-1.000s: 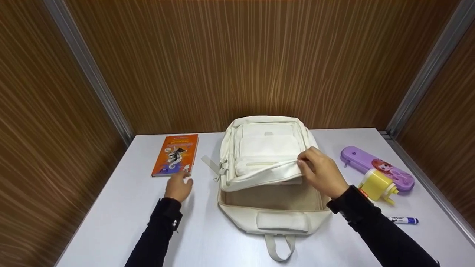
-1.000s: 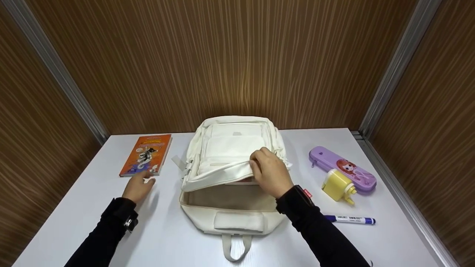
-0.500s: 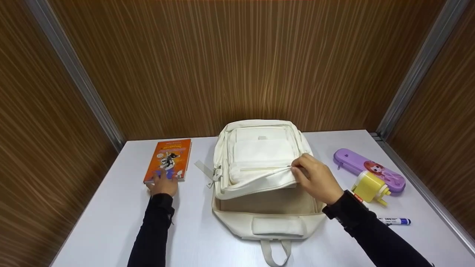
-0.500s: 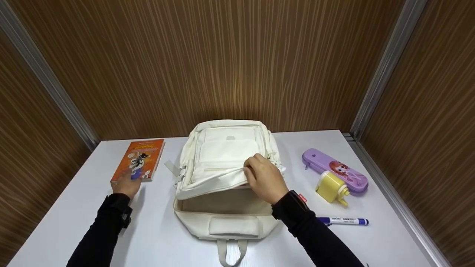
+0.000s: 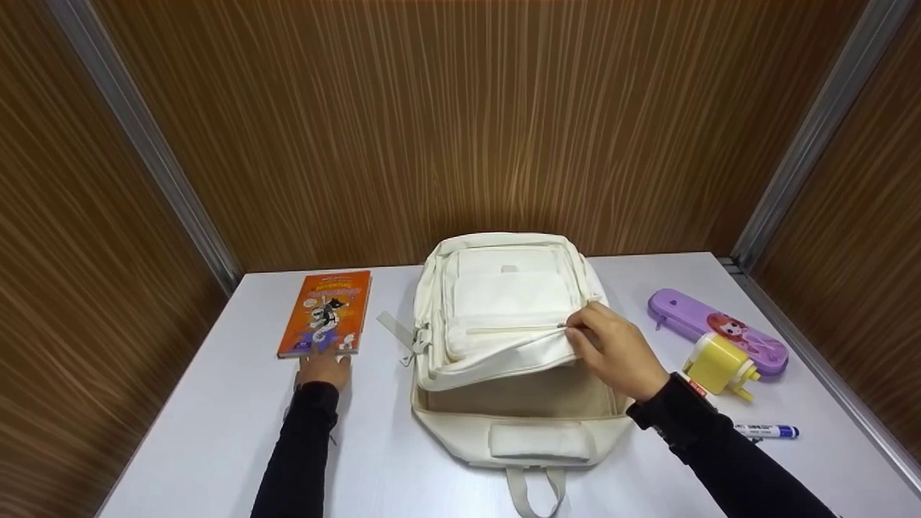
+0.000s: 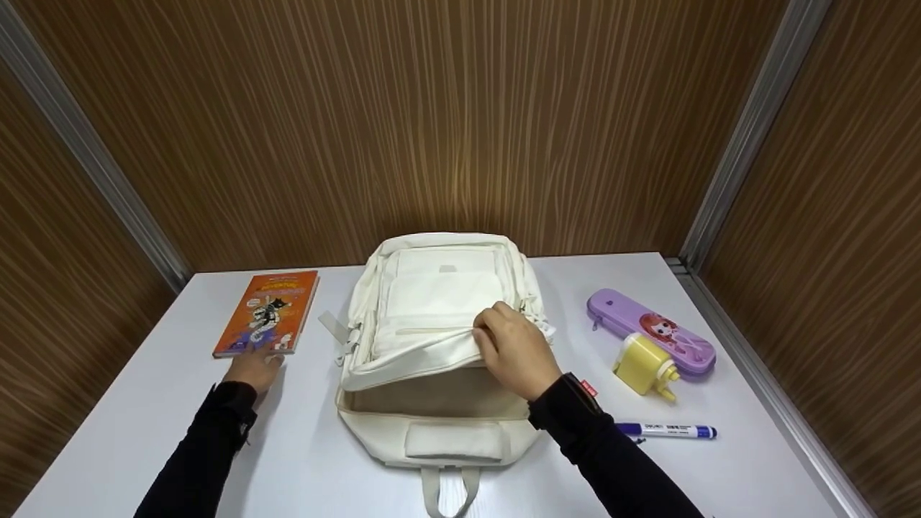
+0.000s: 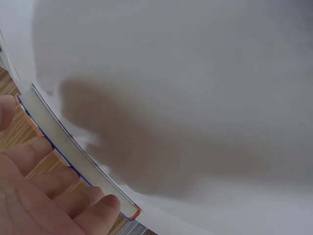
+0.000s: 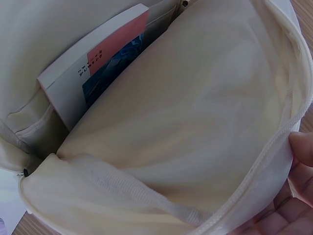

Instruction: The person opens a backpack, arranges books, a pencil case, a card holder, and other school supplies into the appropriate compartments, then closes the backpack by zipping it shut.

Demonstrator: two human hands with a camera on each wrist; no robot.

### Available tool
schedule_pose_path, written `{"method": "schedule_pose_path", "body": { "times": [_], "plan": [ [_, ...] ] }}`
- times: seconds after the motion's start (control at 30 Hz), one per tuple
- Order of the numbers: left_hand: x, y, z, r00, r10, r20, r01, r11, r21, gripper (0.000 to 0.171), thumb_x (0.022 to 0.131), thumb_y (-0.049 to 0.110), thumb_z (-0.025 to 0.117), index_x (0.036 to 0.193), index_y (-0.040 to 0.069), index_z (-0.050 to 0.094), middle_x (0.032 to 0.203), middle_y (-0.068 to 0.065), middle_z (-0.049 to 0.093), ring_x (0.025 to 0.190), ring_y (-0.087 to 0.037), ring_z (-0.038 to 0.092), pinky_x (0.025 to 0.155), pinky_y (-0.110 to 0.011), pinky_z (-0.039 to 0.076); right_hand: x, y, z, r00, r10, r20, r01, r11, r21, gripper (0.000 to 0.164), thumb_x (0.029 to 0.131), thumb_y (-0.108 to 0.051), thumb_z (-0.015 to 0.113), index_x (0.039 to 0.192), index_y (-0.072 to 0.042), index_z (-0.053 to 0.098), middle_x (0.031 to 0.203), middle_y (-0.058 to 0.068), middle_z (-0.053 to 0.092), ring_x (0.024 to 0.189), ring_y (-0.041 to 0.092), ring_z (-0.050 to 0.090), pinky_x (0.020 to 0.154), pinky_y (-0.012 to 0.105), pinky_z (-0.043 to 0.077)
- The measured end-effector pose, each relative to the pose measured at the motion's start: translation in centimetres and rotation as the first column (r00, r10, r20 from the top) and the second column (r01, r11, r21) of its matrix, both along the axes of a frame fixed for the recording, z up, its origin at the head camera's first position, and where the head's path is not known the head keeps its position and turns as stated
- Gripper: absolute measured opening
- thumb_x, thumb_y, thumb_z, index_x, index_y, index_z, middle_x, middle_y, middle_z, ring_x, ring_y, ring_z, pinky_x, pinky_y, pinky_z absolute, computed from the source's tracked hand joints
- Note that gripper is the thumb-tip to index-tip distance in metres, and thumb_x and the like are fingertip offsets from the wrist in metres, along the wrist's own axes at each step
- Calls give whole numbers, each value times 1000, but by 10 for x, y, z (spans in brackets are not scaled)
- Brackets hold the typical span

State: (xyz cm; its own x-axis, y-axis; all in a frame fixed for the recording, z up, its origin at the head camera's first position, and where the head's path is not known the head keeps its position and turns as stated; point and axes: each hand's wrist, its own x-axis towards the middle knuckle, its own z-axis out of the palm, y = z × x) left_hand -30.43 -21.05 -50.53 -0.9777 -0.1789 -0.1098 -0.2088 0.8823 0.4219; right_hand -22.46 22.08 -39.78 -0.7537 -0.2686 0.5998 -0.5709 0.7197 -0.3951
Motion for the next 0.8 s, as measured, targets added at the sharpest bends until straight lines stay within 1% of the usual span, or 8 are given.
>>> {"method": "schedule_pose_path", "body": {
  "times": [0.17, 0.3, 0.37, 0.47, 0.57, 0.63, 0.73, 0.8],
  "plan": [
    [6, 0, -4, 999, 14, -48, -16, 999, -51, 48, 98, 24, 46, 136, -5, 51, 147, -35, 37, 133, -54, 38, 103, -62, 40, 0, 0, -1, 1000, 0, 8, 0, 1000, -1, 11, 85, 2, 70, 89, -7, 65, 87, -2, 61, 79, 11, 58, 72, 34, 52],
    [17, 2, -3, 993, 22, -116, -33, 995, -95, 43, 95, 23, 51, 126, -6, 60, 133, -33, 53, 121, -53, 49, 96, -61, 45, 0, -1, -3, 1000, 3, 7, -3, 1000, -6, 12, 85, 3, 70, 90, -7, 66, 87, -2, 62, 80, 11, 59, 72, 34, 52],
    [22, 4, -1, 989, 33, -145, -49, 993, -108, 41, 94, 23, 53, 121, -6, 63, 127, -33, 58, 117, -54, 51, 95, -63, 44, 0, -1, -2, 1000, -1, 8, 1, 1000, -5, 12, 85, 3, 70, 90, -8, 66, 87, -2, 62, 80, 11, 59, 72, 34, 51],
    [30, 8, 2, 990, 53, -133, -69, 990, -120, 38, 93, 23, 54, 117, -3, 66, 126, -33, 59, 119, -58, 48, 100, -69, 37, 0, 0, -3, 1000, 1, -6, -1, 1000, 5, 12, 84, 3, 70, 89, -7, 66, 87, -1, 62, 80, 11, 59, 72, 34, 51],
    [36, 11, 7, 996, 63, -67, -72, 988, -135, 38, 95, 26, 53, 117, -2, 67, 128, -33, 58, 124, -62, 41, 105, -74, 25, 0, 0, -3, 1000, 6, -24, -6, 1000, 12, 12, 84, 4, 70, 89, -6, 66, 86, 2, 61, 79, 12, 58, 71, 34, 51],
    [37, 12, 11, 997, 68, -42, -74, 985, -155, 40, 95, 28, 53, 114, -4, 67, 125, -34, 60, 124, -63, 41, 107, -75, 22, 0, 0, -2, 999, 8, -33, -7, 1000, 13, 13, 83, 5, 70, 89, -6, 65, 86, 2, 61, 78, 12, 58, 70, 34, 51],
    [36, 9, 16, 994, 89, -65, -99, 982, -163, 46, 94, 31, 56, 112, -10, 66, 119, -35, 62, 119, -61, 47, 106, -72, 28, 1, -1, -2, 999, 6, -32, -6, 1000, 11, 13, 83, 5, 70, 89, -6, 65, 86, 2, 61, 78, 11, 58, 70, 34, 51],
    [34, 4, 16, 988, 126, -87, -135, 985, -110, 51, 93, 32, 59, 118, -12, 62, 123, -36, 59, 118, -59, 48, 104, -68, 33, 1, -2, -2, 1000, 5, -26, -5, 1000, 10, 13, 83, 5, 70, 89, -5, 65, 86, 1, 61, 78, 11, 57, 70, 33, 51]
  ]
}}
